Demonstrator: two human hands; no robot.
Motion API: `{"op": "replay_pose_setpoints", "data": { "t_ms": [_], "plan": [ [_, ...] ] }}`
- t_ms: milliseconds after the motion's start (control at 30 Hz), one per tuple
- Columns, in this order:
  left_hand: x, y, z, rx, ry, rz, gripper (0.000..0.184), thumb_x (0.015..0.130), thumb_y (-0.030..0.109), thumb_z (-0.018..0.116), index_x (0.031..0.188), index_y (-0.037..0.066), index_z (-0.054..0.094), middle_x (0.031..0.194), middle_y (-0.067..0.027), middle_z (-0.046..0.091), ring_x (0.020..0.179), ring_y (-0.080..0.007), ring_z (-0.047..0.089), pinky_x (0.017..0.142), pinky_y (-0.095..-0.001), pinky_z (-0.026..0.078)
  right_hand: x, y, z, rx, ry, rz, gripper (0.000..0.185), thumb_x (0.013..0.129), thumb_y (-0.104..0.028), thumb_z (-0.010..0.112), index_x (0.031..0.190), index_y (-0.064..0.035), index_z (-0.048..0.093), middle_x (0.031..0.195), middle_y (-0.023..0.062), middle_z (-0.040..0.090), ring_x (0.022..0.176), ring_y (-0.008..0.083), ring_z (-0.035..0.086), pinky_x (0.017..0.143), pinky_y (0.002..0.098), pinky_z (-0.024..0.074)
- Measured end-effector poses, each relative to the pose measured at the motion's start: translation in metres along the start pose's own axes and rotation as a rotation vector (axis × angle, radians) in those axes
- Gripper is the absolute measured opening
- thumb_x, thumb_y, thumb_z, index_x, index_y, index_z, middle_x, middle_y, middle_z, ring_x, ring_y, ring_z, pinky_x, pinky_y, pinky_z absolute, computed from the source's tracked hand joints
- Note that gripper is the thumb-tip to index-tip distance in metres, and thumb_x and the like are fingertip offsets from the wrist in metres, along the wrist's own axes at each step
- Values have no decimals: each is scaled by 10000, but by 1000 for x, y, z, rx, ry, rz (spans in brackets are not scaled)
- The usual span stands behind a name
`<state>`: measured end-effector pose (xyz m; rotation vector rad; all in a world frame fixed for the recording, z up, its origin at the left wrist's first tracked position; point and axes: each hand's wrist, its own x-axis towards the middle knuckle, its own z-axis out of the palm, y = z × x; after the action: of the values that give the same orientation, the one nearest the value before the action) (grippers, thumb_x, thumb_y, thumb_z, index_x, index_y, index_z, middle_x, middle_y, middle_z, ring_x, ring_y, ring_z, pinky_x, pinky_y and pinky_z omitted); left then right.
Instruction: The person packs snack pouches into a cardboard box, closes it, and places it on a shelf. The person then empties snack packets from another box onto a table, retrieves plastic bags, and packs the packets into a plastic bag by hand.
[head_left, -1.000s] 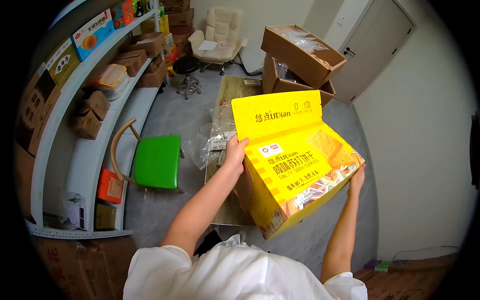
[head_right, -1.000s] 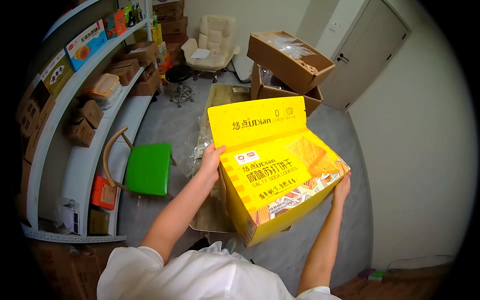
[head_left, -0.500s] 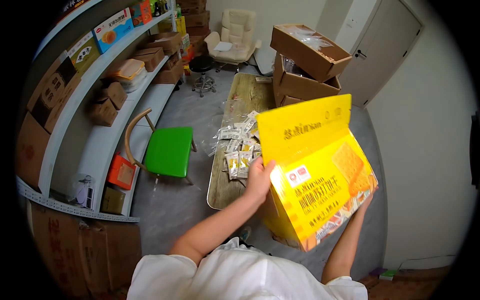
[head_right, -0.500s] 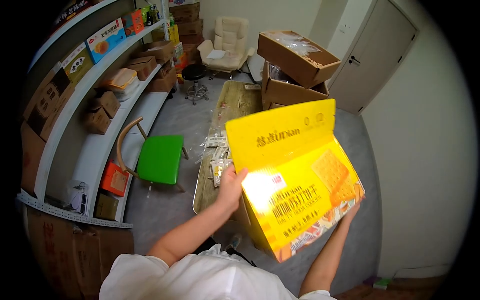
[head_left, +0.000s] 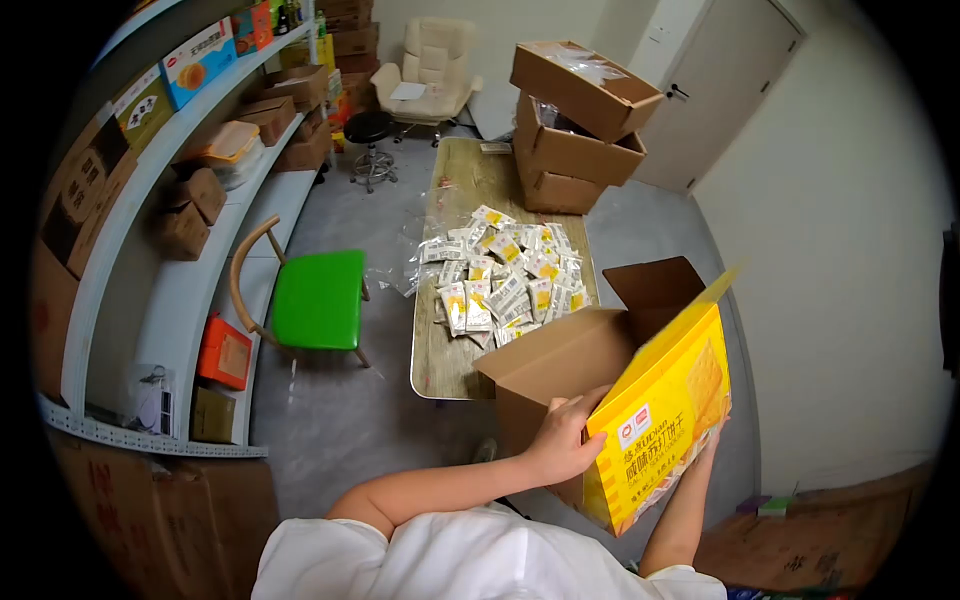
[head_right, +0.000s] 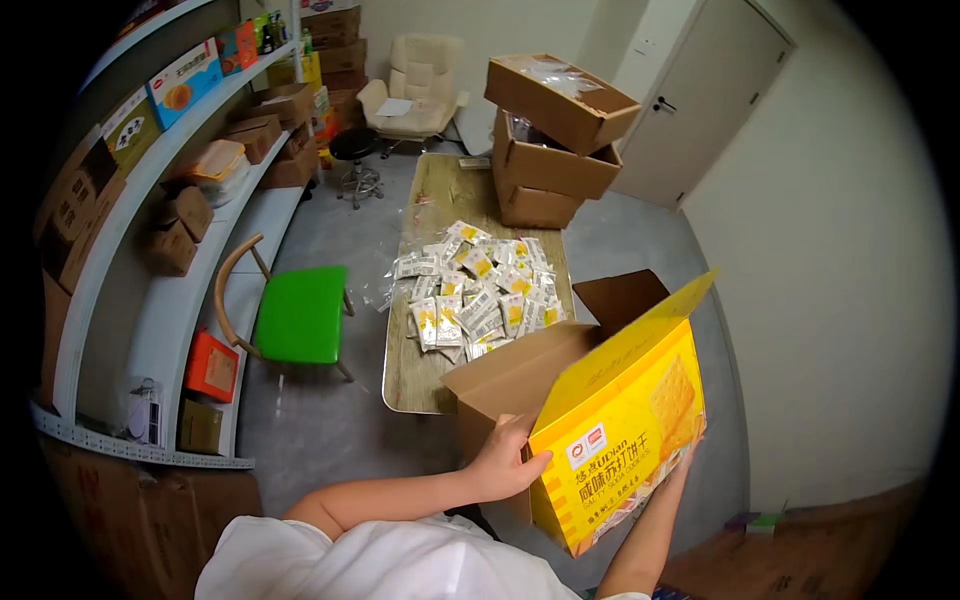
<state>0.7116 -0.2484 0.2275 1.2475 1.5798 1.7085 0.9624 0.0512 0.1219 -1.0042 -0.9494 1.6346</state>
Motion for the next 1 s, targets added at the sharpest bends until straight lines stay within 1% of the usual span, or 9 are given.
{"op": "replay_pose_setpoints", "data": {
  "t_ms": [67,200,300,367,433,533,833,900,1000],
  "plan": [
    [-11,-3,9,90,23,132,550,758,49,590,1295,62,472,975,-143,623,892,-294,571,892,-386,346,-22,3,-26,19,38,9,705,956,-580,286,1356,-12,410,1292,137,533,1124,280,564,953,366,458],
    [-27,7,20,35,-125,114,549,746,17,575,1285,95,506,870,-89,607,787,-249,534,833,-367,331,-71,14,-86,78,156,61,714,952,-588,285,1359,-15,409,1299,140,529,1125,284,565,953,367,459],
    [-37,3,35,95,-166,302,583,707,-17,565,1273,122,540,783,-40,564,723,-210,498,749,-348,310,-97,11,-123,295,311,196,584,940,-543,419,1158,-16,545,1098,104,624,1010,248,607,897,368,486],
    [-42,2,42,239,-233,430,622,664,-37,557,1261,139,564,726,-16,513,703,-193,482,705,-346,291,-114,20,-136,370,354,250,569,940,-534,424,1147,-19,548,1085,101,625,1001,243,608,891,365,487],
    [-45,3,53,180,-203,499,643,643,-30,569,1260,150,573,680,-14,436,678,-182,460,677,-339,274,-132,30,-128,341,295,266,554,940,-526,429,1135,-22,551,1073,98,627,993,238,609,885,362,487],
    [-50,0,61,391,-255,652,637,642,16,611,1261,163,581,664,-6,371,640,-179,423,673,-339,272,-140,49,-107,320,192,320,531,940,-513,437,1118,-27,555,1055,93,629,981,230,610,877,358,488],
    [-44,-61,98,663,-227,603,611,649,15,608,1241,162,590,682,-2,432,645,-185,431,656,-339,292,-88,66,-31,201,-153,452,464,941,-475,460,1067,-42,567,999,78,636,944,207,613,851,344,490],
    [-51,-66,109,783,-275,616,652,630,30,621,1262,183,572,688,-2,447,657,-186,445,638,-340,299,-79,57,-39,156,-147,419,450,941,-467,465,1056,-45,570,987,75,638,935,202,614,845,341,490],
    [-54,-69,123,867,-317,584,681,621,45,625,1278,211,557,716,-10,475,669,-192,462,625,-347,305,-76,42,-70,31,42,267,428,942,-454,473,1039,-50,574,969,70,640,923,194,615,836,337,491]
  ]
}}
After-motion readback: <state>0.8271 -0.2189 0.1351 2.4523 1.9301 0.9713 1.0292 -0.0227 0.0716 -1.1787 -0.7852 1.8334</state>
